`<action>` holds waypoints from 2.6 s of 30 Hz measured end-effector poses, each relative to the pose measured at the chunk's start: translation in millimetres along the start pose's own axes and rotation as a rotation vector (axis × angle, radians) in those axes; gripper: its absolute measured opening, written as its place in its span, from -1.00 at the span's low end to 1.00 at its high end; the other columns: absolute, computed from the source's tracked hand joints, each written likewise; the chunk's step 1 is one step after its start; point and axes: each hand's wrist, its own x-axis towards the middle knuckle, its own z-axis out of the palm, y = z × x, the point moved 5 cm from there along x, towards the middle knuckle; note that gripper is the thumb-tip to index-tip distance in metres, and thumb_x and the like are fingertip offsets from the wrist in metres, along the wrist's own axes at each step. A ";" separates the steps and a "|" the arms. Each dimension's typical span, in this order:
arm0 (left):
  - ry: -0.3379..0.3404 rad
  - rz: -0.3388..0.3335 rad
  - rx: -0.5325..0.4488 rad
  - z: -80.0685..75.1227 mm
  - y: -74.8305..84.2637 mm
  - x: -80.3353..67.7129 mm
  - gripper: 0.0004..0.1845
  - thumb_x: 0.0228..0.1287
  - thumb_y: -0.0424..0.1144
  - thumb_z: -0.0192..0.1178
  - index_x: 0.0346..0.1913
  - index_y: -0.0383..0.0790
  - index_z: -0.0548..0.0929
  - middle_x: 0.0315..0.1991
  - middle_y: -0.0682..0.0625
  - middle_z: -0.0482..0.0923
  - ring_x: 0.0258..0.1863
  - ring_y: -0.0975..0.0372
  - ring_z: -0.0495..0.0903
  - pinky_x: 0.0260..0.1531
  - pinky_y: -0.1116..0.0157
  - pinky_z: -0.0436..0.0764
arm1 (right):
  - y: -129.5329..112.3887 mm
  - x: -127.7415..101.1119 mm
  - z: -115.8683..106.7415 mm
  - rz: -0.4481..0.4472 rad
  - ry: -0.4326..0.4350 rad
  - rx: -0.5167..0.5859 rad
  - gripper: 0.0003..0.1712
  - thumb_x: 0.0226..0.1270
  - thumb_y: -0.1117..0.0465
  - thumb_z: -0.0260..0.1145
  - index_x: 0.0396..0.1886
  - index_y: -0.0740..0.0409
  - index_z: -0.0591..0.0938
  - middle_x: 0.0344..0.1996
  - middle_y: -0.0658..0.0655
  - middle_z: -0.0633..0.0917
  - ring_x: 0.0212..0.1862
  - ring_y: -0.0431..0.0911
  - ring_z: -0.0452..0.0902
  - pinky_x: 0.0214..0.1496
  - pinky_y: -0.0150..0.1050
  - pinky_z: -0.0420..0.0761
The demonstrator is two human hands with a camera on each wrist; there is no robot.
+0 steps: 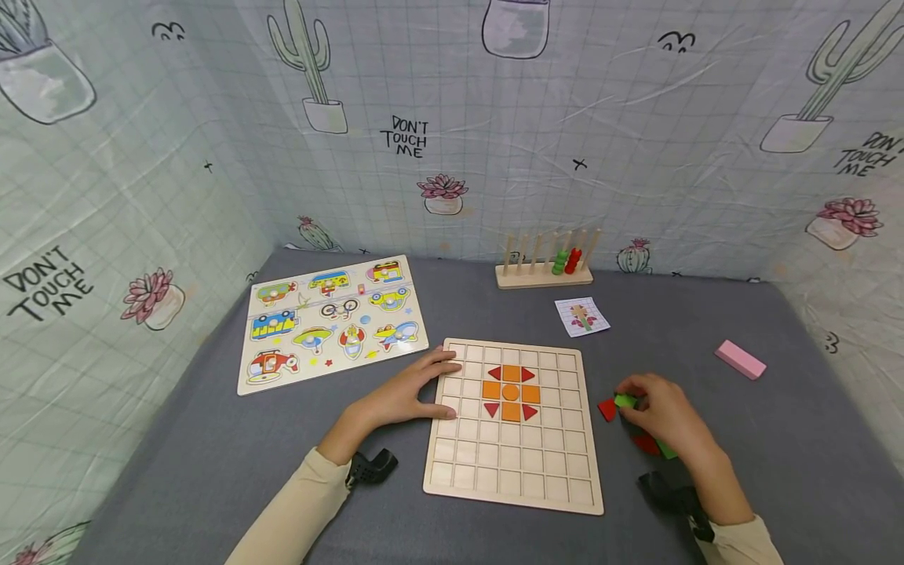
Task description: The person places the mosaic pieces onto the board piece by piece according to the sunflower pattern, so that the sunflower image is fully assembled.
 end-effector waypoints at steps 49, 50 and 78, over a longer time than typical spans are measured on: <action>-0.006 -0.005 -0.008 -0.2 0.0 0.3 -0.21 0.15 0.03 0.41 0.42 -0.08 0.36 0.52 0.00 0.06 0.55 0.08 -0.14 0.42 -0.05 0.11 | -114.8 -3.6 70.6 -0.293 -0.151 0.112 -0.82 0.07 0.40 0.48 -0.36 0.10 0.67 -0.33 -0.03 0.53 -0.50 -0.35 0.32 -0.49 -0.44 0.40; -0.005 -0.003 -0.007 -0.3 0.1 0.4 -0.21 0.15 0.04 0.41 0.42 -0.08 0.36 0.52 0.00 0.06 0.55 0.08 -0.13 0.42 -0.05 0.12 | -114.1 -3.5 71.0 -0.289 -0.147 0.111 -0.82 0.07 0.39 0.49 -0.36 0.10 0.67 -0.32 -0.03 0.53 -0.51 -0.35 0.32 -0.49 -0.44 0.40; 0.019 0.024 0.012 -1.8 -1.1 2.3 -0.21 0.15 0.03 0.41 0.41 -0.09 0.37 0.51 0.00 0.09 0.54 0.07 -0.08 0.42 -0.02 0.13 | -122.2 0.2 74.7 -0.318 -0.102 0.027 -0.88 0.13 0.32 0.48 -0.34 0.09 0.71 -0.25 -0.04 0.63 -0.48 -0.35 0.32 -0.46 -0.43 0.41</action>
